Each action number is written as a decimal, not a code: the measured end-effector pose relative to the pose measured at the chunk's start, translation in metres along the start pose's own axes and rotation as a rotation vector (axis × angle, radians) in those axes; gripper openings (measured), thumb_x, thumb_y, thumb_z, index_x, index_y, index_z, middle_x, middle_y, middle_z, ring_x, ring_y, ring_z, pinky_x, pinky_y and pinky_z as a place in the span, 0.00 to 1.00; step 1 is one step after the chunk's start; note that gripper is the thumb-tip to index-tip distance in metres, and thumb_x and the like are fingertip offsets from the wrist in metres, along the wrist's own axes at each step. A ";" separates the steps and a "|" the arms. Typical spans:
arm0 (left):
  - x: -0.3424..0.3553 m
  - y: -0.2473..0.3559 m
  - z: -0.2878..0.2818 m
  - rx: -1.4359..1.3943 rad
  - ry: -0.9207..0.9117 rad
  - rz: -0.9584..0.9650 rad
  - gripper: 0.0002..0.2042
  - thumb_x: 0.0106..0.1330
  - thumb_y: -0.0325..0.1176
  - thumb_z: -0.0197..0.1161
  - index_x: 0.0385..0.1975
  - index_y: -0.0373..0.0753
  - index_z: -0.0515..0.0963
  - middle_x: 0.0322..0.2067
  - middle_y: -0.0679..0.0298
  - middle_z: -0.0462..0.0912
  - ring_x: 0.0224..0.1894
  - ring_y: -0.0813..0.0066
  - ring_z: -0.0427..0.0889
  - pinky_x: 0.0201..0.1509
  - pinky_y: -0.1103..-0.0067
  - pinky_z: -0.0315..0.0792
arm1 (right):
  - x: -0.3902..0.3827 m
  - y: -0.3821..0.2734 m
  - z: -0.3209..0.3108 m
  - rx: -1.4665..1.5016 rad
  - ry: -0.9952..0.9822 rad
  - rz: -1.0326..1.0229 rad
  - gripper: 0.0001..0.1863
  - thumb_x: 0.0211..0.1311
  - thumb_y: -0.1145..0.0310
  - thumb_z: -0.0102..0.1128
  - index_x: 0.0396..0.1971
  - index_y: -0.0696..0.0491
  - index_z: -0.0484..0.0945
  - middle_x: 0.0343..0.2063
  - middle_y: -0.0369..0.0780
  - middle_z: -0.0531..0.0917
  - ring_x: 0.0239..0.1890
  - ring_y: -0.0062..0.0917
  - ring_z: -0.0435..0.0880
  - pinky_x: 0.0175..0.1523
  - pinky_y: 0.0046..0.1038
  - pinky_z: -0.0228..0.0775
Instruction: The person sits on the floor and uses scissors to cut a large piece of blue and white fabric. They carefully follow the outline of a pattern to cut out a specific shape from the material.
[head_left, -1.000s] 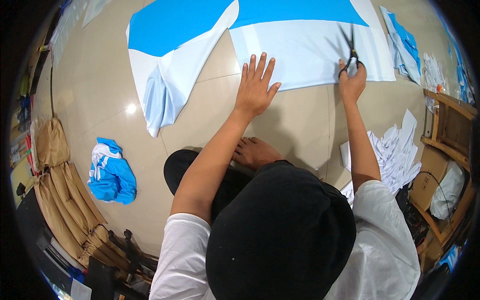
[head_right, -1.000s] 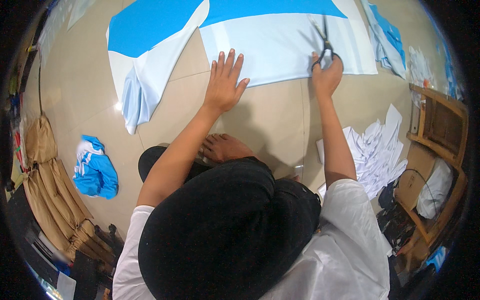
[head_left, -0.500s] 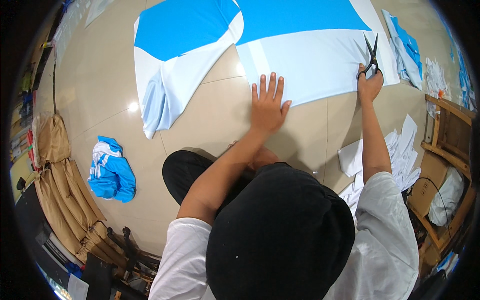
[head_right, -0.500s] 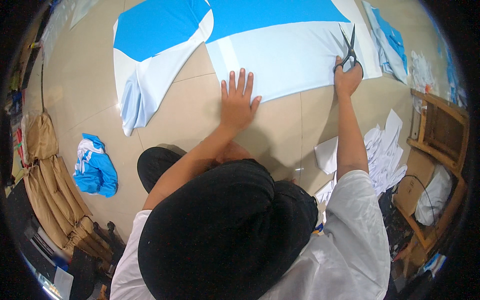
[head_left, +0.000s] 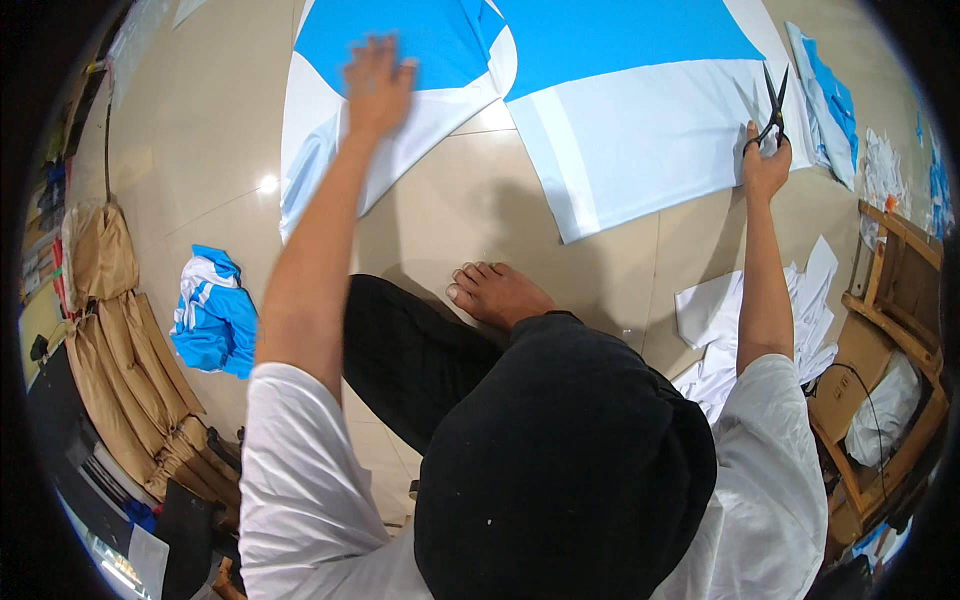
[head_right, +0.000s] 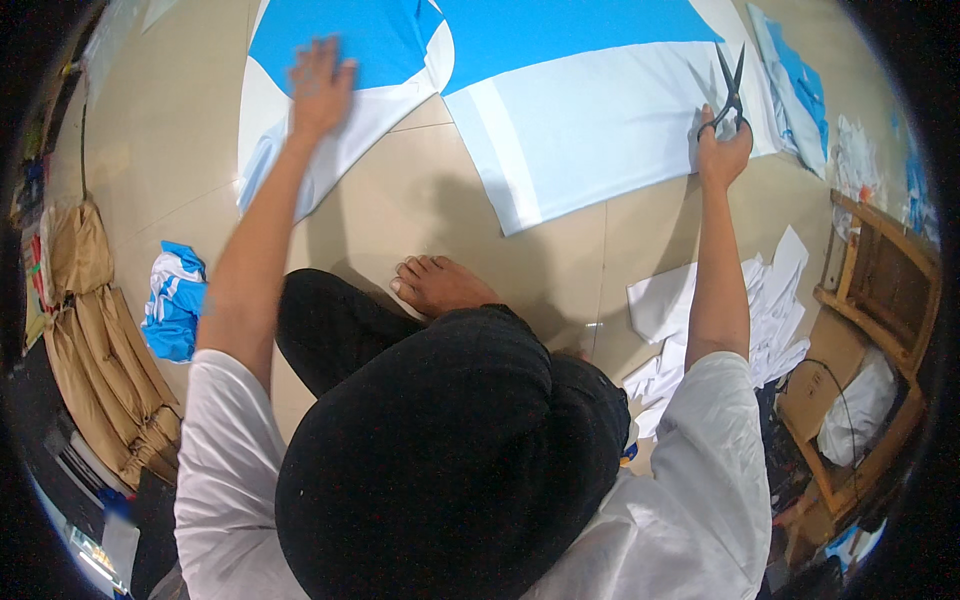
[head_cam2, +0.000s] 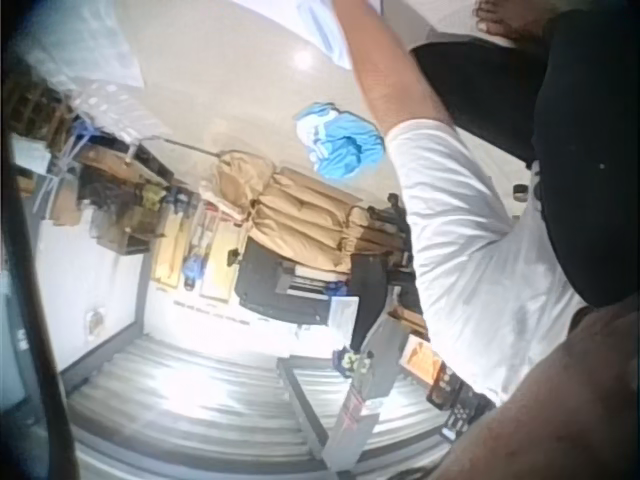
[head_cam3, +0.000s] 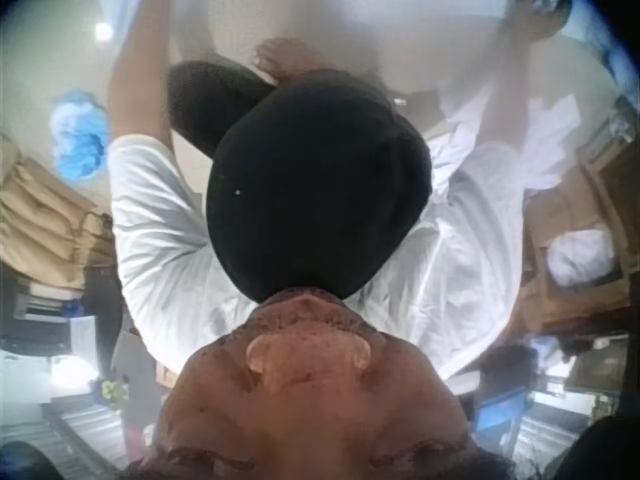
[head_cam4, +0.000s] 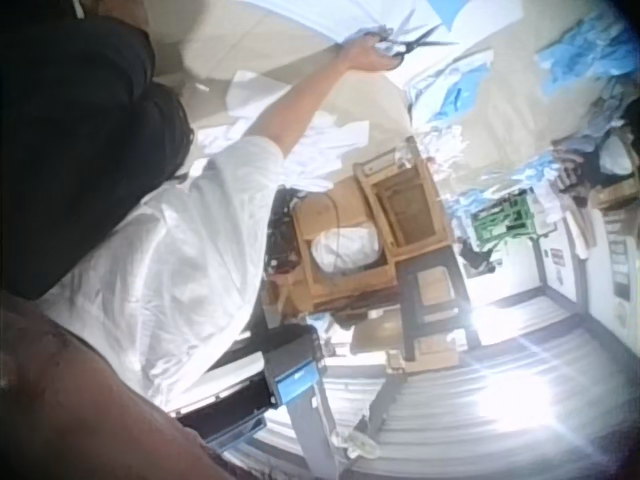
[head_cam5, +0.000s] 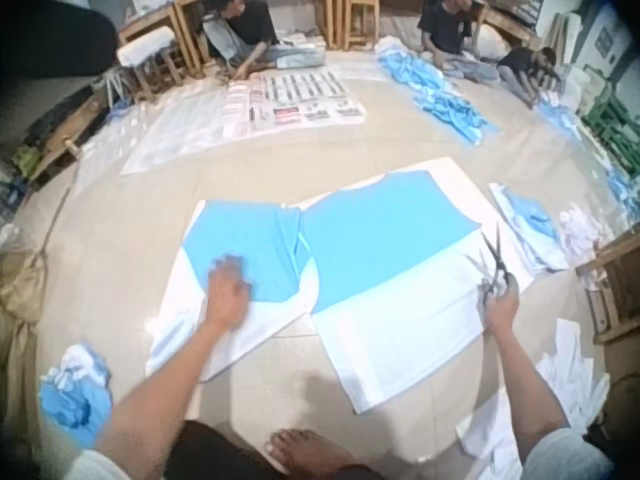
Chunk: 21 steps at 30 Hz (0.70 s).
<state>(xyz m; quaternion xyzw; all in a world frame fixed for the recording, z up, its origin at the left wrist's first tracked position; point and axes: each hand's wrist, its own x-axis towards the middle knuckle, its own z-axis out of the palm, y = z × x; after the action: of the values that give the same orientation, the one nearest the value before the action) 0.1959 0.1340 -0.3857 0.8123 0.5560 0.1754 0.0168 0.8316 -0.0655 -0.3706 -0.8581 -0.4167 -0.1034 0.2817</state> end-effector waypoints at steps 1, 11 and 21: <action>0.001 -0.033 -0.008 0.045 -0.086 -0.118 0.38 0.82 0.63 0.47 0.83 0.45 0.61 0.83 0.42 0.56 0.85 0.33 0.48 0.84 0.36 0.41 | 0.004 0.003 0.004 -0.014 -0.005 0.002 0.50 0.58 0.38 0.79 0.59 0.73 0.79 0.55 0.63 0.84 0.62 0.55 0.83 0.70 0.46 0.72; -0.115 -0.033 -0.048 0.073 -0.225 -0.692 0.49 0.79 0.70 0.43 0.87 0.36 0.44 0.84 0.31 0.37 0.83 0.18 0.33 0.82 0.33 0.34 | 0.015 -0.029 0.039 -0.007 -0.077 -0.074 0.50 0.60 0.37 0.77 0.59 0.74 0.78 0.57 0.64 0.82 0.63 0.57 0.80 0.71 0.48 0.70; -0.170 0.032 -0.125 0.102 -0.938 -1.057 0.63 0.69 0.85 0.33 0.85 0.30 0.33 0.83 0.29 0.30 0.83 0.18 0.30 0.80 0.28 0.39 | 0.066 -0.074 0.080 0.054 -0.215 -0.291 0.49 0.62 0.37 0.75 0.63 0.71 0.77 0.60 0.62 0.82 0.66 0.55 0.80 0.73 0.47 0.70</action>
<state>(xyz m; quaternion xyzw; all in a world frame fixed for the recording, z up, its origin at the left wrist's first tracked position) 0.1319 -0.0539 -0.3072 0.4231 0.8175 -0.2510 0.2993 0.8114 0.0600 -0.3790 -0.7870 -0.5668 -0.0397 0.2406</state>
